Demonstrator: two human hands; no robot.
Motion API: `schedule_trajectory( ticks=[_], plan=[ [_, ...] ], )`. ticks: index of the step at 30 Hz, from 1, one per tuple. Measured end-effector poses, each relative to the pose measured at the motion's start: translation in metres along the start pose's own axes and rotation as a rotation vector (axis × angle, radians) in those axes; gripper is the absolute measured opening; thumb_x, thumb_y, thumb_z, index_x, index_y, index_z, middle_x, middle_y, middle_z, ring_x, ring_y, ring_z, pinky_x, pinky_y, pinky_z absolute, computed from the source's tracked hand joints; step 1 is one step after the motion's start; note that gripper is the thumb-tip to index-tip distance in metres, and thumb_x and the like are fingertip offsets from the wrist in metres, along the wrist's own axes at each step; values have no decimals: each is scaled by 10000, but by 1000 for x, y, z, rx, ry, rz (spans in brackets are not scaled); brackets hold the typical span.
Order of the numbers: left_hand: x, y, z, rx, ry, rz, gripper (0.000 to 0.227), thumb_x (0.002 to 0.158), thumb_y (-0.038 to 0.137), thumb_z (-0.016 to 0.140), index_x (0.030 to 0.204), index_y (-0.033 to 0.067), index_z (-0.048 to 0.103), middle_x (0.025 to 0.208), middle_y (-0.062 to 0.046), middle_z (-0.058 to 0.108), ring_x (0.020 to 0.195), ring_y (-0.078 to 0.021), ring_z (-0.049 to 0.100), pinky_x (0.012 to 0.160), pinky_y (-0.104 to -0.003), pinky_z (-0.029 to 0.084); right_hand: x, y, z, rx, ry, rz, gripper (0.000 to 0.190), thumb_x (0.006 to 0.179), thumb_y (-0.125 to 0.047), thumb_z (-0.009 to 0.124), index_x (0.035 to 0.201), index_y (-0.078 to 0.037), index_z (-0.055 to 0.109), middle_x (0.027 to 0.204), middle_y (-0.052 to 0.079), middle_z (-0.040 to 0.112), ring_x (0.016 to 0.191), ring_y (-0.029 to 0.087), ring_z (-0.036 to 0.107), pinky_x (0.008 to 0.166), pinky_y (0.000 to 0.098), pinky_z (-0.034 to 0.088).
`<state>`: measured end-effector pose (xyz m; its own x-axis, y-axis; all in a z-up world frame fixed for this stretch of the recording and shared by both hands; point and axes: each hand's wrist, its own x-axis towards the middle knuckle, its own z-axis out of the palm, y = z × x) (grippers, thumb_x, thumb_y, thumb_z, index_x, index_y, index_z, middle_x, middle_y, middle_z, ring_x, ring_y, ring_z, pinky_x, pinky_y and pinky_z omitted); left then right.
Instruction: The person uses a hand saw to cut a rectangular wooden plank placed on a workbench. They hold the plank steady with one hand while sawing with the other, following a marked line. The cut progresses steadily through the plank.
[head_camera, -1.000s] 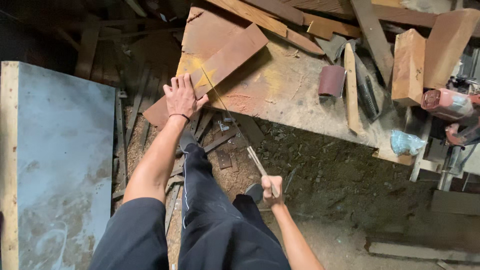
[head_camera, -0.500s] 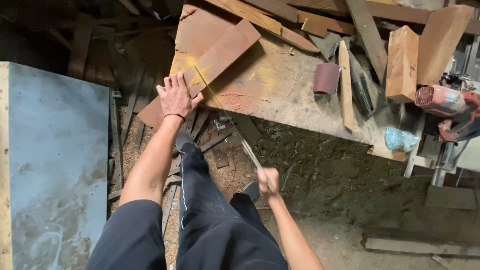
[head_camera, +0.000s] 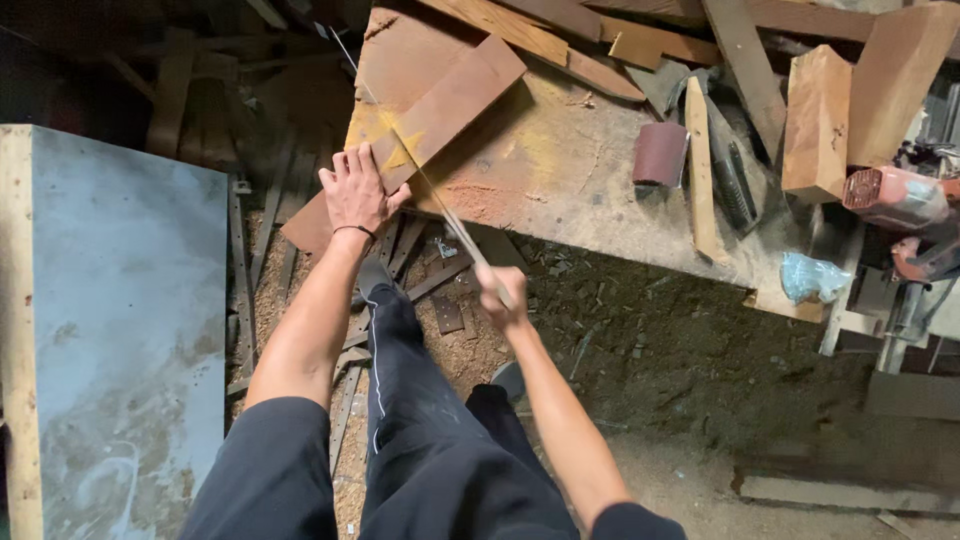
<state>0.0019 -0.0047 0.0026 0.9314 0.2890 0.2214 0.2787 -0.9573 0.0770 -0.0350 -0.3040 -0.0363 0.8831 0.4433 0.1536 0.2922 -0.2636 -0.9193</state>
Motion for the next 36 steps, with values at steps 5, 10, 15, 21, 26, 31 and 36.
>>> schedule_trajectory(
  ticks=[5, 10, 15, 21, 26, 31, 36],
  plan=[
    [3, -3, 0, 7, 28, 24, 963, 753, 697, 752, 1366, 16, 457, 1248, -117, 547, 1128, -302, 488, 900, -485, 385, -104, -33, -76, -27, 4, 117, 699, 1022, -580, 383, 493, -124, 358, 452, -25, 361, 387, 135, 378, 410, 357, 302],
    [2, -4, -2, 8, 12, 34, 938, 779, 678, 751, 1371, 12, 460, 1258, -115, 536, 1140, -302, 487, 912, -483, 385, -19, -8, -14, -63, -1, -6, 722, 1035, -617, 380, 554, -84, 311, 501, 27, 283, 432, 167, 319, 441, 373, 261],
    [0, -3, 1, -13, 8, 19, 971, 781, 712, 749, 1367, -4, 455, 1245, -138, 530, 1133, -312, 488, 893, -492, 385, 39, 17, 32, 4, -21, 13, 743, 973, -733, 308, 507, -156, 358, 445, -60, 362, 361, 113, 353, 336, 341, 248],
    [1, -2, 2, -12, 34, 14, 970, 754, 697, 752, 1371, 12, 453, 1268, -126, 536, 1139, -311, 488, 922, -504, 385, -106, -29, -72, -39, 1, -25, 670, 1046, -566, 352, 556, -109, 356, 496, -1, 339, 404, 158, 376, 430, 362, 297],
    [-2, -4, 4, 40, 36, 29, 960, 773, 694, 760, 1363, 4, 449, 1259, -128, 534, 1127, -308, 484, 920, -506, 385, -63, -19, -45, -64, -32, -26, 702, 1015, -611, 355, 528, -105, 344, 471, 5, 314, 387, 160, 319, 411, 363, 269],
    [2, -1, -1, -18, 1, 6, 960, 776, 688, 763, 1371, 4, 443, 1247, -128, 529, 1147, -310, 482, 894, -487, 386, 63, 8, 44, 25, 35, -36, 775, 994, -726, 310, 490, -140, 366, 438, -73, 365, 354, 82, 378, 316, 313, 262],
    [-1, 1, -2, 25, 5, -5, 979, 755, 707, 756, 1376, 12, 454, 1251, -125, 532, 1124, -305, 487, 879, -483, 390, -19, -15, -20, 42, -11, 26, 727, 1055, -601, 421, 559, -76, 334, 503, 14, 288, 426, 157, 318, 429, 388, 274]
  ],
)
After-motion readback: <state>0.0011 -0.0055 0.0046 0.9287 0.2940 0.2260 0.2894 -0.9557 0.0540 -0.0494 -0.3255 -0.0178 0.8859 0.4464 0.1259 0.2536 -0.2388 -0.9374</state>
